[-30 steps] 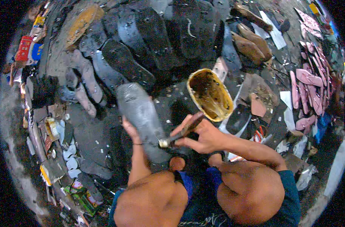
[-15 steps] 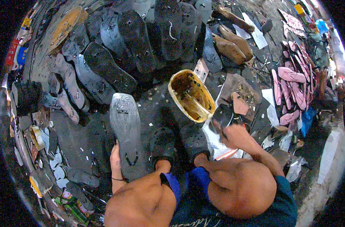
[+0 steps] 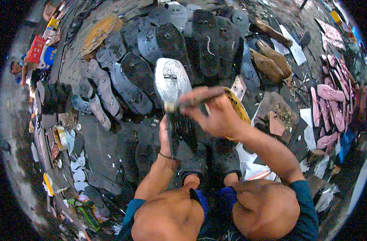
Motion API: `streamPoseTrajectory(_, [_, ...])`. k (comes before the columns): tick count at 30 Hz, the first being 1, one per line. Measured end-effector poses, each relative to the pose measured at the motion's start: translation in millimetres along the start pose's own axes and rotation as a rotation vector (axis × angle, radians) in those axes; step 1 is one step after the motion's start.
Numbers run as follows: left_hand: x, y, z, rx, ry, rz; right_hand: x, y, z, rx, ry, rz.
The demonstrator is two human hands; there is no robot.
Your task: The person applies a dark adhesive from a yellow container onto the sole of a black clog using a brush. The person repeatedly dips the brush into the container and spreads the glue across the sole surface.
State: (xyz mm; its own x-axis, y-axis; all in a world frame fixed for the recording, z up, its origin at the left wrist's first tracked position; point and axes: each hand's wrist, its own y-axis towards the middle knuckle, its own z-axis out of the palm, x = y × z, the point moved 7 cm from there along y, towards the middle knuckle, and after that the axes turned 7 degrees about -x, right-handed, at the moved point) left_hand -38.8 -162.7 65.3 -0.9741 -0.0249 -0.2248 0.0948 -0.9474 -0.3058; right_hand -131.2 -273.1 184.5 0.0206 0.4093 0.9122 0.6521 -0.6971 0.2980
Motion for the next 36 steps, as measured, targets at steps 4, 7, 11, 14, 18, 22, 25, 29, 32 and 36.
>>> streamPoseTrajectory(4, [-19,-17,-17,-0.231,0.079,0.156,21,-28,9,0.046,0.056,-0.258])
streamPoseTrajectory(7, [-50,-24,-25,-0.152,0.096,0.188,33,-79,15,0.260,0.082,-0.369])
streamPoseTrajectory(11, [-61,-19,-27,-0.365,0.667,0.444,15,-25,-14,0.008,-0.027,-0.118])
streamPoseTrajectory(14, [-60,-11,-34,-0.451,0.270,0.298,21,-54,14,0.066,0.067,-0.148])
streamPoseTrajectory(18, [-37,-10,-40,-0.530,0.193,0.261,63,-71,23,0.212,-0.046,-0.499])
streamPoseTrajectory(22, [-23,-14,-22,-0.366,1.312,0.565,39,1,5,-0.006,-0.235,-0.537])
streamPoseTrajectory(25, [-25,-8,-23,-0.437,0.182,0.162,57,-52,26,0.057,-0.165,-0.563])
streamPoseTrajectory(29, [-36,-7,0,-0.290,0.387,0.222,80,-52,17,0.125,-0.063,-0.562])
streamPoseTrajectory(32, [-35,-28,-8,-0.363,0.311,0.194,61,-42,23,0.103,-0.071,-0.498])
streamPoseTrajectory(36, [-42,-25,2,-0.436,0.578,0.246,60,-88,33,0.250,0.089,-0.524])
